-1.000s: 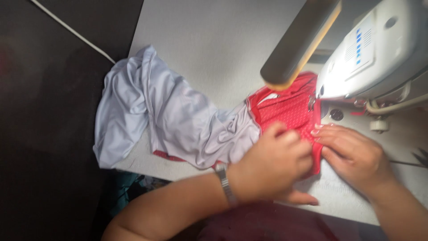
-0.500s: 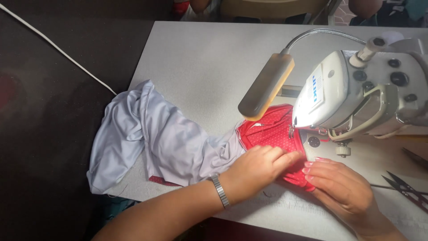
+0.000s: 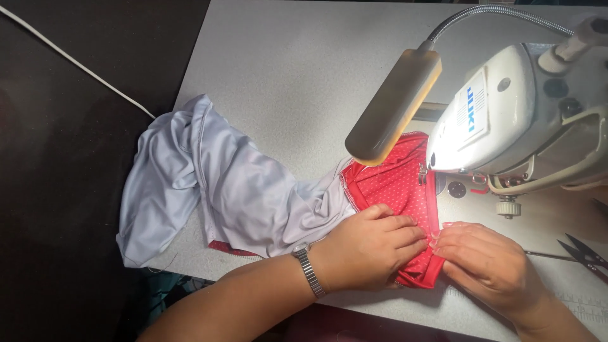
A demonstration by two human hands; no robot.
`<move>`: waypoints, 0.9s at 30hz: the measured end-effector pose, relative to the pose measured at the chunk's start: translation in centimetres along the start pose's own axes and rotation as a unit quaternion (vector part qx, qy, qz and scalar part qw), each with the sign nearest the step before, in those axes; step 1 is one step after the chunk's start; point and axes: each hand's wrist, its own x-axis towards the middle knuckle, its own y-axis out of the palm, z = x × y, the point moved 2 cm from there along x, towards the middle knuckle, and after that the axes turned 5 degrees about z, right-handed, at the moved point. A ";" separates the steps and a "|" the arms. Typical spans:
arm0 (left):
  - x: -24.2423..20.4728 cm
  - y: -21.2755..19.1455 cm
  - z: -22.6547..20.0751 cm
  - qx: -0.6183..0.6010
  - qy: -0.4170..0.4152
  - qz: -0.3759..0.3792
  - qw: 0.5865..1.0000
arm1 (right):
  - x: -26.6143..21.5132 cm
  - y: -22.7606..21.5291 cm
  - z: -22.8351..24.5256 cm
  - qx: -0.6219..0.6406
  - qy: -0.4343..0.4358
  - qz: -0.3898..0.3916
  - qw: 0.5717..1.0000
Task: Trimming excess threads from a red and white garment using thread snips and inspecting the finished piece at a sewing station.
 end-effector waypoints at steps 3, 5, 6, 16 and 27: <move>0.2 -0.5 0.1 0.001 -0.007 -0.007 1.000 | 0.3 0.1 -0.1 0.001 0.006 0.001 1.000; 0.2 -0.6 -0.1 0.000 -0.012 -0.012 1.000 | 0.0 0.2 -0.1 0.004 0.006 0.005 1.000; 0.2 -0.6 0.0 -0.001 -0.012 -0.018 1.000 | 0.0 0.2 -0.2 -0.001 0.007 0.008 1.000; 0.3 -0.6 0.3 0.021 -0.030 -0.031 0.999 | 0.5 0.2 -0.1 -0.008 0.023 -0.001 1.000; 0.4 0.1 1.0 0.047 -0.067 0.002 0.997 | 1.1 0.4 -0.4 -0.015 0.031 -0.011 0.999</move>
